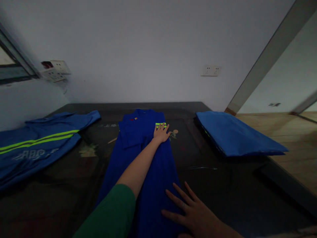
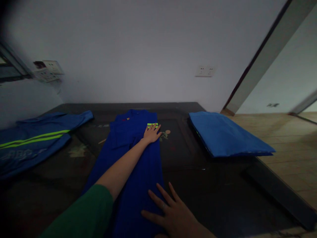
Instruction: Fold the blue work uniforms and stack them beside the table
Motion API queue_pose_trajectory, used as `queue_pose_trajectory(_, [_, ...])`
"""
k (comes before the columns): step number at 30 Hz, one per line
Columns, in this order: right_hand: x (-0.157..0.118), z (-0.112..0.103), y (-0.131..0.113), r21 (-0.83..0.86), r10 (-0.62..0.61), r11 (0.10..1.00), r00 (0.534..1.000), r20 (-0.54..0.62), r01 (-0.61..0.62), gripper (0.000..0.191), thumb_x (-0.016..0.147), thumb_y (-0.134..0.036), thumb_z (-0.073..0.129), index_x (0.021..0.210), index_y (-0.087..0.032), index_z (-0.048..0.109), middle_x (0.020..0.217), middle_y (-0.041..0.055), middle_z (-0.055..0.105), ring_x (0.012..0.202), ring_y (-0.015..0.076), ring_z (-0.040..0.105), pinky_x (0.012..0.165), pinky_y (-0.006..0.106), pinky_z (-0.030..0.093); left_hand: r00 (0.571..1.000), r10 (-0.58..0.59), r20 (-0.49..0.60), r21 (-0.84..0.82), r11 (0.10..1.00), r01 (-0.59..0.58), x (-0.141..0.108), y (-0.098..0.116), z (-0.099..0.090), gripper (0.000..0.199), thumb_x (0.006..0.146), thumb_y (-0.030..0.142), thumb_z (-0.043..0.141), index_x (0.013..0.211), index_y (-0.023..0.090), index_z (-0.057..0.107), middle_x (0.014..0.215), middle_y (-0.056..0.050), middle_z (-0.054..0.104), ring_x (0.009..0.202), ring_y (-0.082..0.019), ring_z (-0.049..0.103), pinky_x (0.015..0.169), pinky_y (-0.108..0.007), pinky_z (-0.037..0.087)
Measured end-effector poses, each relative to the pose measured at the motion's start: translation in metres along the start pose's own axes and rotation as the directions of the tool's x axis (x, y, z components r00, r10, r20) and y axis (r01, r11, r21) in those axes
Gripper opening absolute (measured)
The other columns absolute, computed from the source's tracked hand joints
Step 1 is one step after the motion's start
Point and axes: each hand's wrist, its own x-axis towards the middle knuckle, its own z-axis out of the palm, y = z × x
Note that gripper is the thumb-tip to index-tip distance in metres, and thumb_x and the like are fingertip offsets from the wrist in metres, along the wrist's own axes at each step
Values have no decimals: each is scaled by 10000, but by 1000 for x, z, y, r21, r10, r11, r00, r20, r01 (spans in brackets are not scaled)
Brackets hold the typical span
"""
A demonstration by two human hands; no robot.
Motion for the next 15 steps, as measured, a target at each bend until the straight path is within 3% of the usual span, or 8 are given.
queue_pose_trajectory(3, [-10,7,-12,15,51,999,999,7,-51,657,900,-429,553,1473,-428,232,1559,61,199,1422,363,158,1077,693,172,995,0,96,0,1000,0,3,2,-4,679,927,578,253,1520,263,152,1594,-63,112,1460,-269,96,1157,-518,102])
queue_pose_trajectory(6, [-19,15,-25,41,89,995,996,-8,-89,678,890,-268,557,1482,-382,246,1555,47,226,1433,325,147,1100,679,90,999,52,9,-18,998,-52,-7,3,-13,687,936,583,226,1524,241,125,1588,-90,146,1461,-245,105,1157,-494,127])
queue_pose_trajectory(8, [-26,20,-30,57,92,994,995,-28,-90,643,892,-212,529,1477,-336,291,1541,50,276,1431,290,190,1116,651,66,988,147,-40,-15,989,-148,-24,1,-23,639,955,542,212,1518,245,153,1577,-87,200,1456,-224,141,1154,-473,161])
queue_pose_trajectory(11, [-39,25,-30,72,63,996,995,-75,-57,553,920,-252,514,1451,-294,365,1519,65,333,1420,248,250,1147,587,92,968,248,-29,83,966,-245,-62,-9,-39,563,966,439,254,1487,227,273,1558,-75,266,1454,-229,151,1167,-469,115])
queue_pose_trajectory(15, [-47,28,-26,69,20,998,995,-100,-14,630,891,-427,576,1460,-279,349,1520,94,328,1426,258,233,1153,572,118,992,120,29,212,969,-124,-115,-30,-44,598,938,364,301,1463,80,309,1544,-152,267,1455,-260,135,1177,-443,103])
